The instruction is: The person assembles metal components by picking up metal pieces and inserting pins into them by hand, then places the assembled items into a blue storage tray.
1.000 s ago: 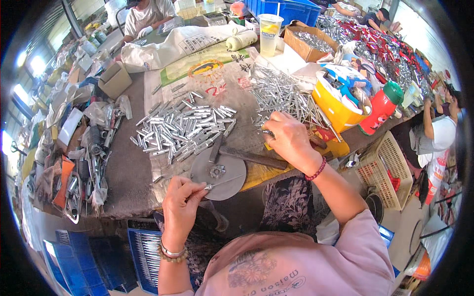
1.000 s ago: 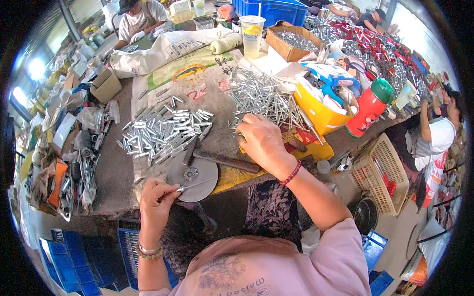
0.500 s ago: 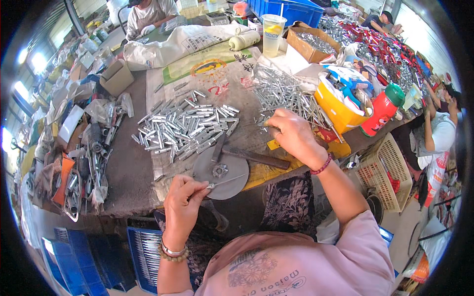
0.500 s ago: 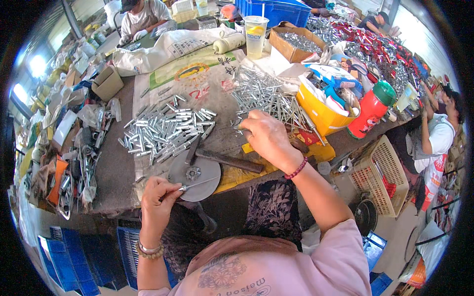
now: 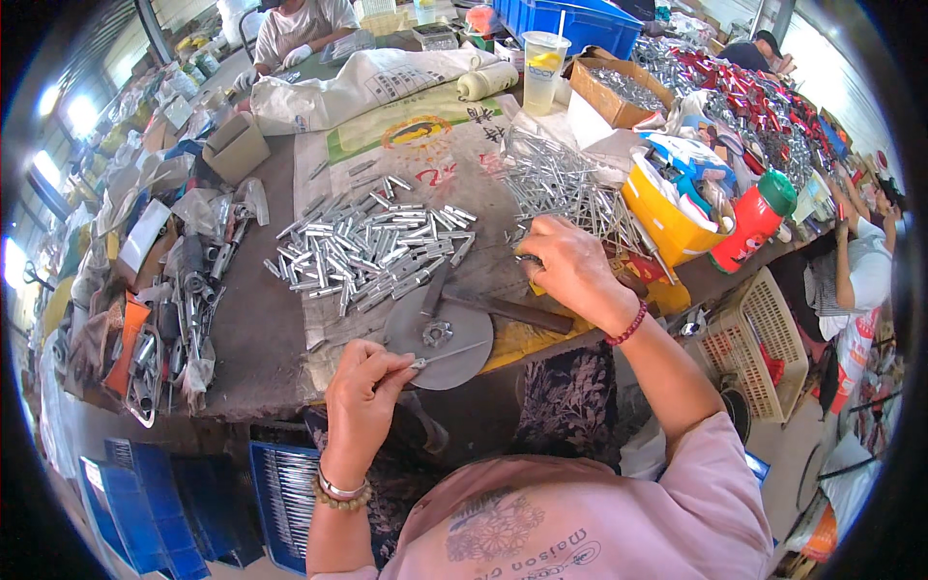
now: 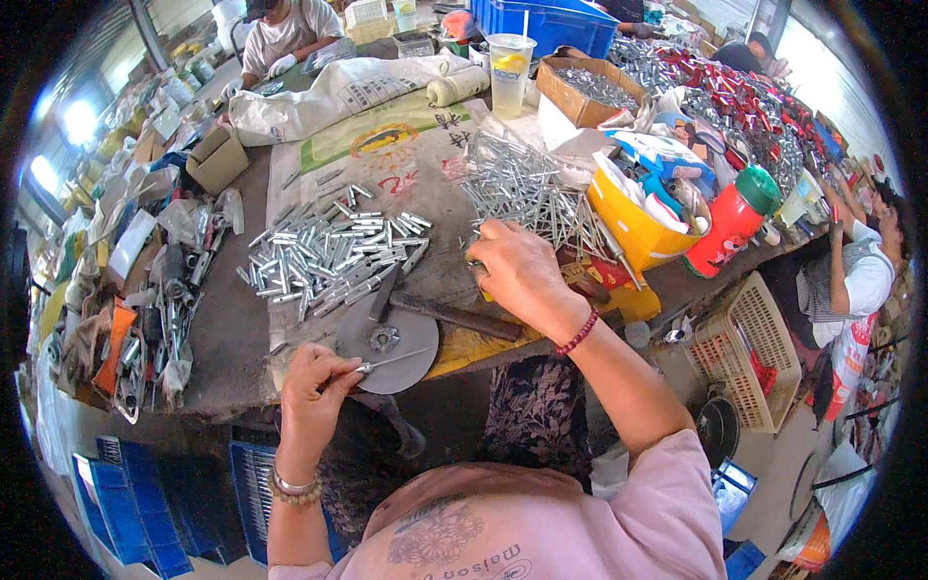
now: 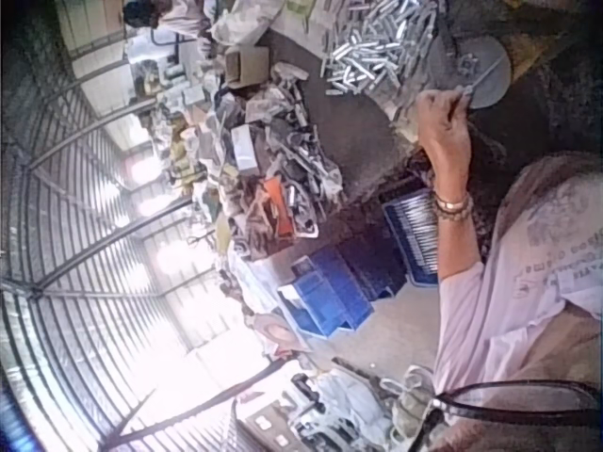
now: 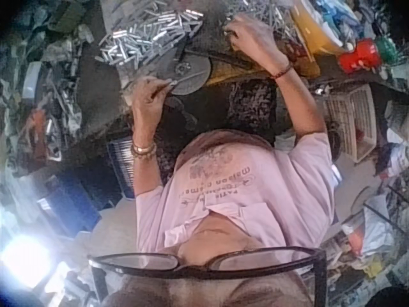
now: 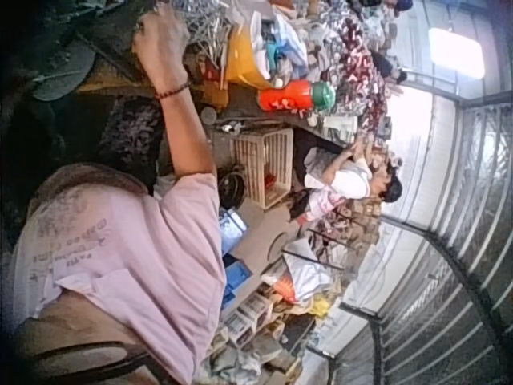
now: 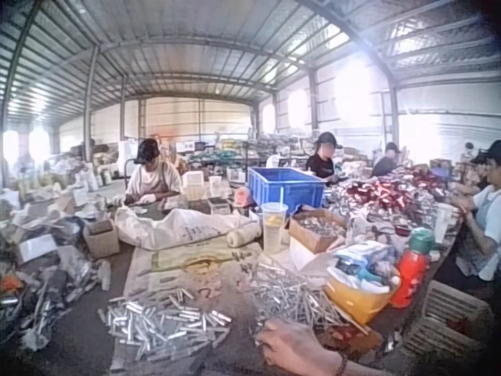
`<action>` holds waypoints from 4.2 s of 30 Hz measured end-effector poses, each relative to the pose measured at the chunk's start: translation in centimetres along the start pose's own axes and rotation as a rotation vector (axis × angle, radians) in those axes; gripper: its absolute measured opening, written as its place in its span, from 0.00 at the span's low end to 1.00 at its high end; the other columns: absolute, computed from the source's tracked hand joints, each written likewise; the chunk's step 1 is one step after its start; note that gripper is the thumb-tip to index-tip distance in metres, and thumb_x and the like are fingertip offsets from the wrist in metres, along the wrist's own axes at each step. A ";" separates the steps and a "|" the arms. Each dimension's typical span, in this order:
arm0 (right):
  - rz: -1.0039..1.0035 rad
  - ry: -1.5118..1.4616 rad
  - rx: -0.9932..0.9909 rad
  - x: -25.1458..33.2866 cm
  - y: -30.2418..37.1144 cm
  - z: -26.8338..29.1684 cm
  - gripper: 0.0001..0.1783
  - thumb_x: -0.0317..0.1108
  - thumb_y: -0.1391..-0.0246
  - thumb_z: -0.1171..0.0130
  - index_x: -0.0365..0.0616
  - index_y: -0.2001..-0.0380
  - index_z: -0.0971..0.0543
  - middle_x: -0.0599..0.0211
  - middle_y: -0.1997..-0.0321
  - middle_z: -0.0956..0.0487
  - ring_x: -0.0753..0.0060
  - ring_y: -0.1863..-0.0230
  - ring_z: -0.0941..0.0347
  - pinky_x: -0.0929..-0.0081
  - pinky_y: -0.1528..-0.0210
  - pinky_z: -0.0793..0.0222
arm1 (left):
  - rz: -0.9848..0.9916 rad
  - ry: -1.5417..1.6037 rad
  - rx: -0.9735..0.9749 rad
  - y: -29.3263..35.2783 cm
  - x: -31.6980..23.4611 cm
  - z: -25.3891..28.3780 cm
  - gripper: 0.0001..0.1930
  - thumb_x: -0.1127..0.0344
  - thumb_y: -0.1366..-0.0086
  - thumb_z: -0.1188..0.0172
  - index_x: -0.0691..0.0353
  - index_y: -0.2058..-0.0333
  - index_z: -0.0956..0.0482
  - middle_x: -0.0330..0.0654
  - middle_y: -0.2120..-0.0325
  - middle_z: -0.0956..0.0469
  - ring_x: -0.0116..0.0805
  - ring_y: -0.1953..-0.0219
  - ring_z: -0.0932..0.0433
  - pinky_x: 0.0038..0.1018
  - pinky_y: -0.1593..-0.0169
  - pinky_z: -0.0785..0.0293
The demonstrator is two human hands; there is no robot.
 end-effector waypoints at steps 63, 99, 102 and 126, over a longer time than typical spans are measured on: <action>0.567 0.463 -0.036 21.5 2.9 -2.9 0.09 0.40 0.46 0.35 0.47 0.70 0.15 0.70 0.64 0.24 0.68 0.59 0.26 0.70 0.59 0.32 | -0.228 -0.109 -0.048 0.5 -0.3 0.2 0.11 0.85 0.41 0.32 0.66 0.61 0.15 0.47 0.65 0.23 0.48 0.63 0.21 0.36 0.59 0.26; 0.279 -0.062 -0.060 13.3 7.3 2.9 0.27 0.29 0.40 0.36 0.59 0.38 0.12 0.70 0.61 0.26 0.67 0.64 0.19 0.69 0.64 0.20 | -0.093 -0.054 0.006 0.2 0.1 0.4 0.11 0.77 0.40 0.23 0.65 0.59 0.09 0.42 0.65 0.21 0.39 0.61 0.20 0.31 0.58 0.24; 0.252 -0.192 -0.243 13.2 7.3 4.4 0.28 0.28 0.40 0.37 0.58 0.36 0.14 0.70 0.61 0.27 0.67 0.64 0.19 0.69 0.64 0.21 | -0.035 0.014 -0.006 0.4 0.4 0.5 0.10 0.77 0.41 0.22 0.65 0.60 0.10 0.42 0.65 0.21 0.39 0.61 0.20 0.32 0.58 0.24; 0.292 -0.025 -0.069 13.9 5.8 1.6 0.13 0.29 0.46 0.28 0.47 0.57 0.14 0.65 0.60 0.23 0.56 0.54 0.21 0.60 0.53 0.23 | -0.049 0.007 0.050 0.5 0.9 0.5 0.12 0.80 0.39 0.24 0.62 0.56 0.07 0.39 0.61 0.22 0.31 0.61 0.22 0.27 0.58 0.24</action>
Point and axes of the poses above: each hand's wrist, its own y-axis away from the middle knuckle, its own z-axis out of the back of the hand, x = y × z, the point moved 7 cm from there along -y, towards the middle knuckle
